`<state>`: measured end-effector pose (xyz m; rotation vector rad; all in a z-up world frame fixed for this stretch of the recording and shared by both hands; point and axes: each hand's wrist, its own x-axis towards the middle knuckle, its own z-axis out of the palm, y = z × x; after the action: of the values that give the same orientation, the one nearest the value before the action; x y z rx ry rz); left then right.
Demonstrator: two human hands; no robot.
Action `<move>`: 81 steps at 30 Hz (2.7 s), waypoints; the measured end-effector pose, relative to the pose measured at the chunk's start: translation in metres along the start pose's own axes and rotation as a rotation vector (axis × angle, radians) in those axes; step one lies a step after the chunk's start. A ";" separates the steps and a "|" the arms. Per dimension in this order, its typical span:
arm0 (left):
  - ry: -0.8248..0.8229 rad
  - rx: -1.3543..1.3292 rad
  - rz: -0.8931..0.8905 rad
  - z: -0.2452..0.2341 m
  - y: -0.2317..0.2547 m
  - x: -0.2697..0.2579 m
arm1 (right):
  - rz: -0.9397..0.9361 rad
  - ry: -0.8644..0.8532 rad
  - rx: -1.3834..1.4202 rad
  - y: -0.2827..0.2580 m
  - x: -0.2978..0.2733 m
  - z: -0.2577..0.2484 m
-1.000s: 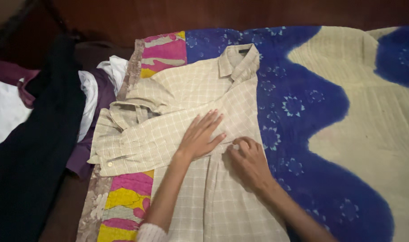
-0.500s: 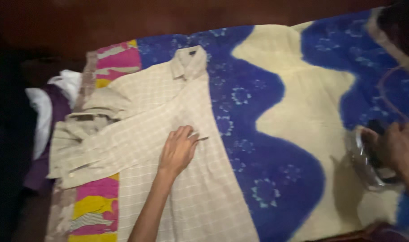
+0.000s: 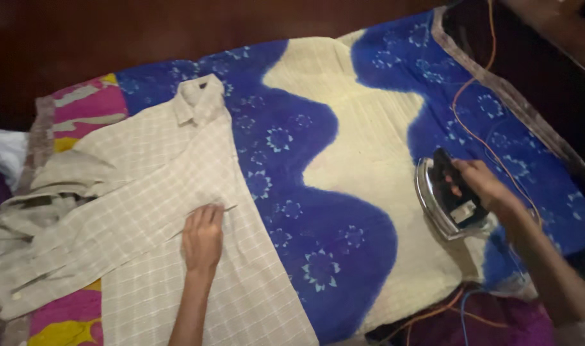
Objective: The person irons a light-colored checkered shirt laid on a patterned bedsheet. They smooth the collar, sleeves, and body with their hands, then use a handheld iron to press each section. The shirt remains on the bed throughout the clip.
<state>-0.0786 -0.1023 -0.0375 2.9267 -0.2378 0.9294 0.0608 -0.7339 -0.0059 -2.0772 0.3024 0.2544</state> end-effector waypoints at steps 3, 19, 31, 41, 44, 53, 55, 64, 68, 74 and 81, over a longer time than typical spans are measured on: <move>-0.010 -0.014 -0.003 0.005 -0.002 -0.003 | -0.122 0.109 -0.249 -0.043 -0.033 0.038; 0.002 -0.207 -0.491 -0.044 -0.017 -0.014 | -0.833 -0.373 -0.734 -0.348 -0.115 0.347; 0.050 -0.330 -0.507 -0.037 -0.015 -0.015 | -0.631 -0.256 -0.694 -0.357 -0.069 0.443; -0.099 -0.236 -0.417 -0.037 -0.016 -0.006 | -0.661 -0.371 -0.634 -0.365 -0.048 0.467; -0.087 -0.246 -0.374 -0.036 -0.018 -0.009 | -0.641 -0.461 -0.684 -0.360 -0.042 0.460; -0.060 -0.358 -0.610 -0.049 -0.020 -0.017 | -0.637 -0.769 -0.828 -0.340 -0.059 0.408; -0.143 -0.503 -0.963 -0.058 -0.037 -0.030 | -0.678 -0.830 -0.828 -0.341 -0.069 0.402; -0.075 -0.102 -0.368 -0.084 -0.116 -0.076 | -0.711 -0.823 -0.855 -0.352 -0.090 0.428; -0.079 -0.093 -0.230 -0.080 -0.126 -0.086 | -0.746 -0.755 -0.910 -0.358 -0.105 0.445; -0.052 -0.108 -0.258 -0.086 -0.123 -0.090 | -0.877 -0.639 -0.875 -0.358 -0.121 0.463; 0.119 -0.065 -0.699 -0.130 -0.166 -0.130 | -0.932 -0.848 -0.960 -0.377 -0.137 0.484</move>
<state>-0.2294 0.0915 -0.0083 2.5565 0.6976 0.9250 0.0229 -0.1161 0.1031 -2.4860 -1.5172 0.7464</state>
